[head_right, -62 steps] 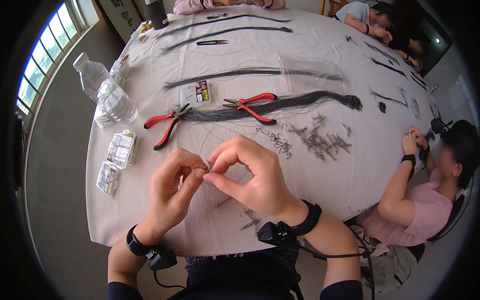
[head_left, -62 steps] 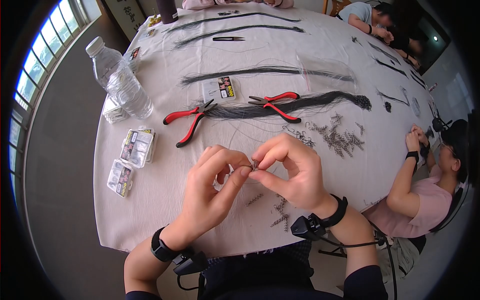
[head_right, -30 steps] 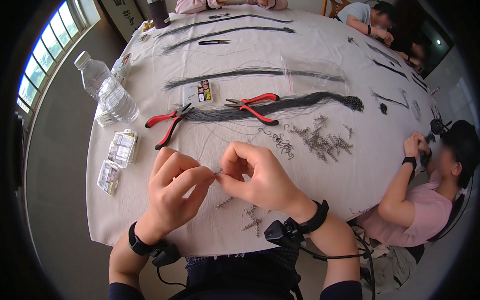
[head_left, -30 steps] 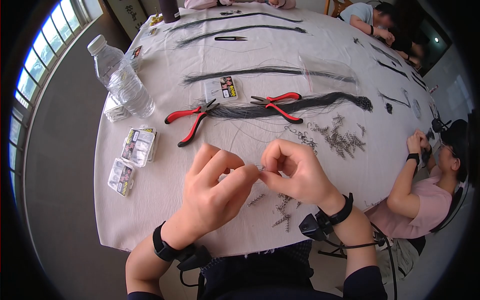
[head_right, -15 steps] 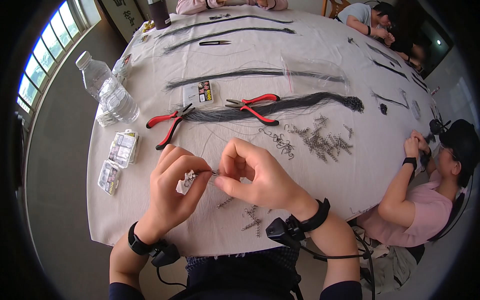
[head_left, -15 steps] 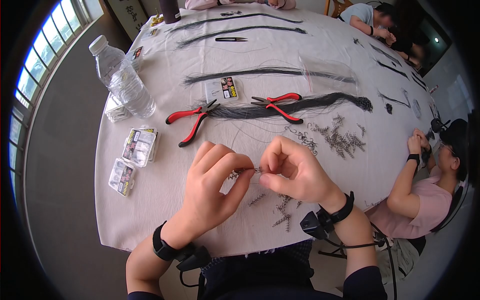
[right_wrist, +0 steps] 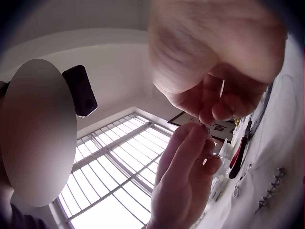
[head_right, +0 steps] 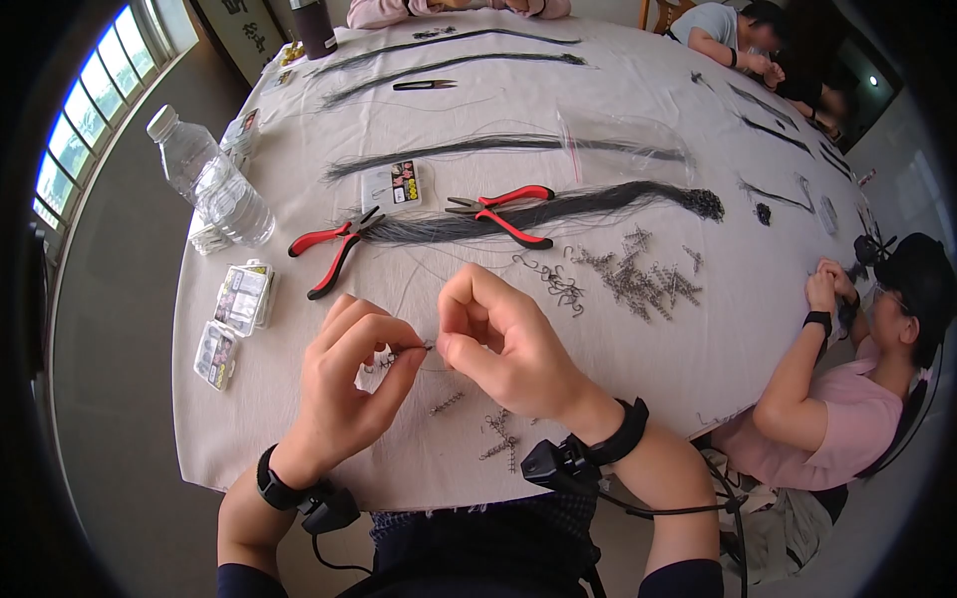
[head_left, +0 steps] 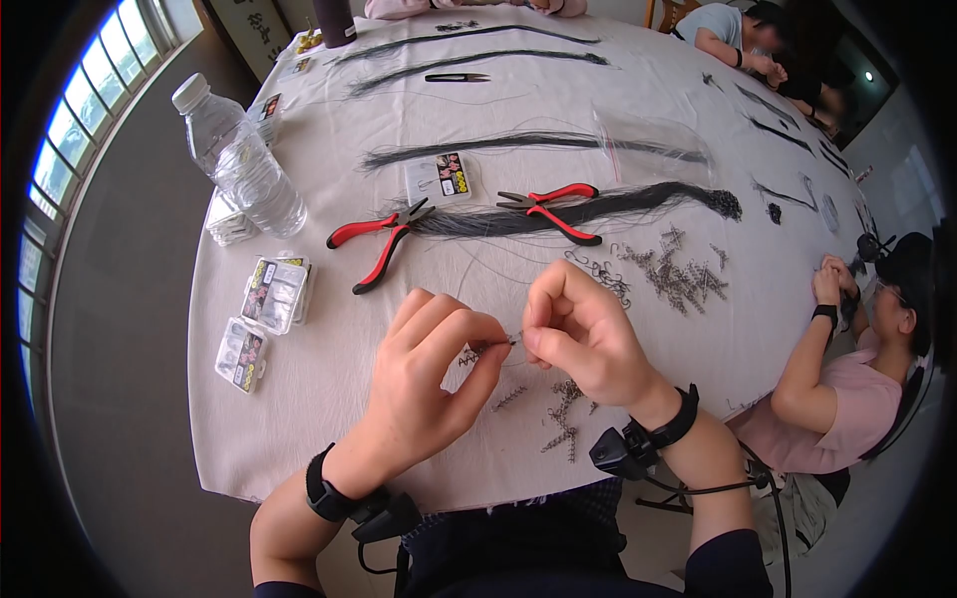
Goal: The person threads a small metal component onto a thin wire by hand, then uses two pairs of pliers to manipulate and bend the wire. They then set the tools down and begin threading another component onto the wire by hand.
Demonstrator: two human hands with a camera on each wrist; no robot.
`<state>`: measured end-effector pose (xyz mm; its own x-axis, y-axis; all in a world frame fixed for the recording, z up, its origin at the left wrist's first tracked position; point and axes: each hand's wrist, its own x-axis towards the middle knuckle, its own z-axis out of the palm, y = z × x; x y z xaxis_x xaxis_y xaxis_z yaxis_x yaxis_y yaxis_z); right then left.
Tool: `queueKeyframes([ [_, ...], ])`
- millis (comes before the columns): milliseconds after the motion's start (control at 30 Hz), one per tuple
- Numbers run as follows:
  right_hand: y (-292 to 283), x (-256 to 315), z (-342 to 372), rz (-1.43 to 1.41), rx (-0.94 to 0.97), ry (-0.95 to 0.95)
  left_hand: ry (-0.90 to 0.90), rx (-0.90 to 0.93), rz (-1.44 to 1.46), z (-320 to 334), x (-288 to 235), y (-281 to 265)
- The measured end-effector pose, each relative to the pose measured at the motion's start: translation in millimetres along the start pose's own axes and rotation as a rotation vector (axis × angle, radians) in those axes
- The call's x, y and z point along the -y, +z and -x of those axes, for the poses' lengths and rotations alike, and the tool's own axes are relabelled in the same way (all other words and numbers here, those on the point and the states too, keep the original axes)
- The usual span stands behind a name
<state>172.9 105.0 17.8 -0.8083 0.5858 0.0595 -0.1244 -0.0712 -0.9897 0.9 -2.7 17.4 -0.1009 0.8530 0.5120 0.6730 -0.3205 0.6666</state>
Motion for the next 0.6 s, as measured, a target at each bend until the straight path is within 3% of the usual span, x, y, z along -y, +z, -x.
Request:
queueKeyframes([
  [133,5,-8,0,0.051,-0.066,-0.054,-0.002,-0.002,0.013,0,-1,1],
  [200,7,-12,0,0.238,-0.109,-0.224,-0.005,-0.007,0.022,1,-1,2],
  [333,8,-1,4,0.403,-0.101,-0.225,-0.067,-0.005,0.09,2,2,2],
  [400,3,-4,3,0.282,-0.123,-0.161,-0.218,0.018,0.251,2,4,-1],
  [533,-7,-4,-3,0.202,-0.07,-0.103,-0.356,0.012,0.537,5,9,-2],
  [600,-7,0,-5,0.114,0.022,0.081,-0.427,0.011,0.722,2,5,-6],
])
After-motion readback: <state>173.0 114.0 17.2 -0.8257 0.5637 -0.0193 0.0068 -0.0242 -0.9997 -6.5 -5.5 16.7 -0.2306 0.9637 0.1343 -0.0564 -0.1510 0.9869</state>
